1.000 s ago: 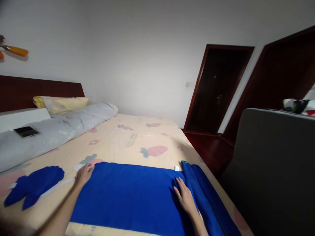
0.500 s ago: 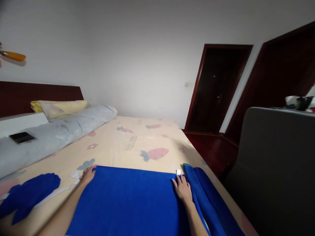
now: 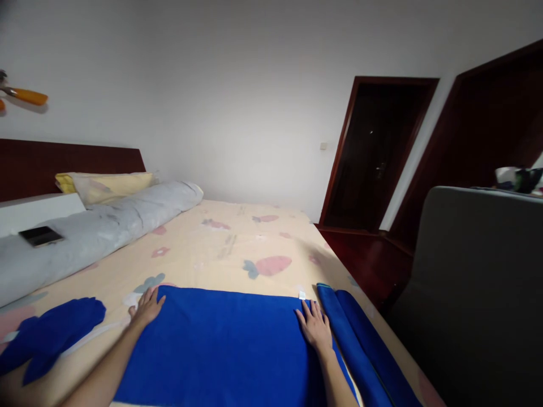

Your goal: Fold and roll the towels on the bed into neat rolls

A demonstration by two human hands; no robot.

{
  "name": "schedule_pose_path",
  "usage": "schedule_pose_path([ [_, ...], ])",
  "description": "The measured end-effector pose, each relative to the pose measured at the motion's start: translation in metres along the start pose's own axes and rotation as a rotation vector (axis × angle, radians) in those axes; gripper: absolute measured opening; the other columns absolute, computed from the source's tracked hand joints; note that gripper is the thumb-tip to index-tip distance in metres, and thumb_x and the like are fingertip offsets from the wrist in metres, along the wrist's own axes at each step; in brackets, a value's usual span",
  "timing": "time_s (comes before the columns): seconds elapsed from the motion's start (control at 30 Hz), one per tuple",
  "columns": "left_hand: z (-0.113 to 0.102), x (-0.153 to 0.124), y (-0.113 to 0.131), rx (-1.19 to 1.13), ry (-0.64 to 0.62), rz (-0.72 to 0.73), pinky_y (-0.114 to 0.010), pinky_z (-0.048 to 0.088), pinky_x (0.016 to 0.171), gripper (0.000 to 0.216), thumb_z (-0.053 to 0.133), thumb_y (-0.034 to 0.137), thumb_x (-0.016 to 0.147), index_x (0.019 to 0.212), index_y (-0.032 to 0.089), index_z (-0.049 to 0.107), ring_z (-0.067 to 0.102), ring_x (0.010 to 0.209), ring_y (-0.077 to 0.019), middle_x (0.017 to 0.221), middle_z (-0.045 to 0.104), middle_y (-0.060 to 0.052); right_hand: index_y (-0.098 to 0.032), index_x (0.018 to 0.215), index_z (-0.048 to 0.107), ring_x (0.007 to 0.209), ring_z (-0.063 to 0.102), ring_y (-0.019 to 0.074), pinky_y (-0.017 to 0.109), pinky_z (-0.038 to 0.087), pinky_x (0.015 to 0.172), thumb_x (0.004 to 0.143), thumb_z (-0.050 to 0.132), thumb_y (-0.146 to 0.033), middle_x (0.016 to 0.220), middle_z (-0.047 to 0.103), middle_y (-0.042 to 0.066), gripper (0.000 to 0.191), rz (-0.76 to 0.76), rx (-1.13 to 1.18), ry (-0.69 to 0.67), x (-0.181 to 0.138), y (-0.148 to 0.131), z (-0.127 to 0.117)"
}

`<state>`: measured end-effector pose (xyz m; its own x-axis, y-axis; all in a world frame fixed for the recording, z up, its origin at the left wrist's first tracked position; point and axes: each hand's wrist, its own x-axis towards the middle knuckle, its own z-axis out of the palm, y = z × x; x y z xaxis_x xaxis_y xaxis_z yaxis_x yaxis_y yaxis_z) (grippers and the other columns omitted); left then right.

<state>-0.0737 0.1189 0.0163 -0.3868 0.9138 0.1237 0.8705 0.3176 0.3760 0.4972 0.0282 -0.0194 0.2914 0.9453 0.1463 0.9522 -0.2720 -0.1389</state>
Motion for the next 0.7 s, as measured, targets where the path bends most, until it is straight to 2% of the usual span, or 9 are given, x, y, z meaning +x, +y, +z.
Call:
schedule_pose_path([
  [0.1,-0.008,-0.026,-0.007,0.050,0.114,0.015,-0.058,0.029,0.105,0.051,0.022,0.034,0.098,0.140,0.016,0.043,0.029,0.140,-0.0300,0.154,0.032,-0.017,-0.018,0.145,0.039,0.145,0.023,0.0265,0.048,0.022,0.116,0.092,0.028,-0.059,0.155,0.031,0.013,0.068,-0.035,0.003,0.057,-0.014,0.000,-0.002],
  [0.2,-0.015,-0.060,-0.023,0.145,0.203,0.022,-0.053,0.036,0.098,0.046,0.025,0.028,0.096,0.133,0.017,0.051,0.041,0.131,-0.0307,0.143,0.047,-0.018,-0.021,0.146,0.037,0.145,0.024,0.0254,0.048,0.025,0.115,0.092,0.028,-0.060,0.156,0.030,0.011,0.067,-0.142,0.094,0.103,-0.047,0.006,0.005],
  [0.33,-0.013,-0.115,-0.054,0.214,0.256,-0.109,-0.048,0.043,0.084,0.046,0.030,0.036,0.095,0.123,0.014,0.058,0.054,0.111,-0.0337,0.120,0.062,-0.019,-0.029,0.146,0.038,0.142,0.032,0.0266,0.052,0.031,0.112,0.091,0.033,-0.060,0.154,0.035,0.006,0.063,-0.207,0.160,0.123,-0.101,0.036,0.019],
  [0.43,-0.012,-0.146,-0.071,0.256,0.288,-0.102,-0.043,0.044,0.078,0.045,0.034,0.042,0.094,0.118,0.014,0.061,0.060,0.101,-0.0328,0.108,0.067,-0.018,-0.032,0.134,0.054,0.141,0.031,0.0317,0.055,0.040,0.105,0.088,0.040,-0.053,0.151,0.041,0.005,0.053,-0.258,0.109,0.140,-0.132,0.065,0.020],
  [0.5,-0.017,-0.154,-0.078,0.288,0.256,-0.095,-0.039,0.044,0.074,0.044,0.033,0.042,0.094,0.115,0.014,0.061,0.064,0.091,-0.0305,0.096,0.071,-0.015,-0.034,0.126,0.062,0.143,0.027,0.0337,0.055,0.044,0.101,0.085,0.045,-0.046,0.150,0.042,0.004,0.046,-0.339,0.081,0.132,-0.145,0.077,0.014],
  [0.6,-0.030,-0.154,-0.087,0.319,0.136,-0.116,-0.035,0.043,0.070,0.042,0.027,0.040,0.098,0.112,0.017,0.059,0.067,0.074,-0.0272,0.076,0.073,-0.009,-0.034,0.125,0.063,0.144,0.024,0.0343,0.055,0.044,0.102,0.082,0.050,-0.039,0.150,0.042,0.004,0.045,-0.395,0.065,0.133,-0.152,0.084,0.007],
  [0.7,-0.042,-0.148,-0.100,0.337,0.064,-0.142,-0.035,0.042,0.071,0.040,0.029,0.042,0.098,0.112,0.018,0.057,0.068,0.071,-0.0273,0.070,0.073,-0.008,-0.033,0.123,0.064,0.143,0.027,0.0336,0.054,0.043,0.103,0.083,0.048,-0.037,0.147,0.046,0.004,0.043,-0.406,0.077,0.137,-0.150,0.090,0.011],
])
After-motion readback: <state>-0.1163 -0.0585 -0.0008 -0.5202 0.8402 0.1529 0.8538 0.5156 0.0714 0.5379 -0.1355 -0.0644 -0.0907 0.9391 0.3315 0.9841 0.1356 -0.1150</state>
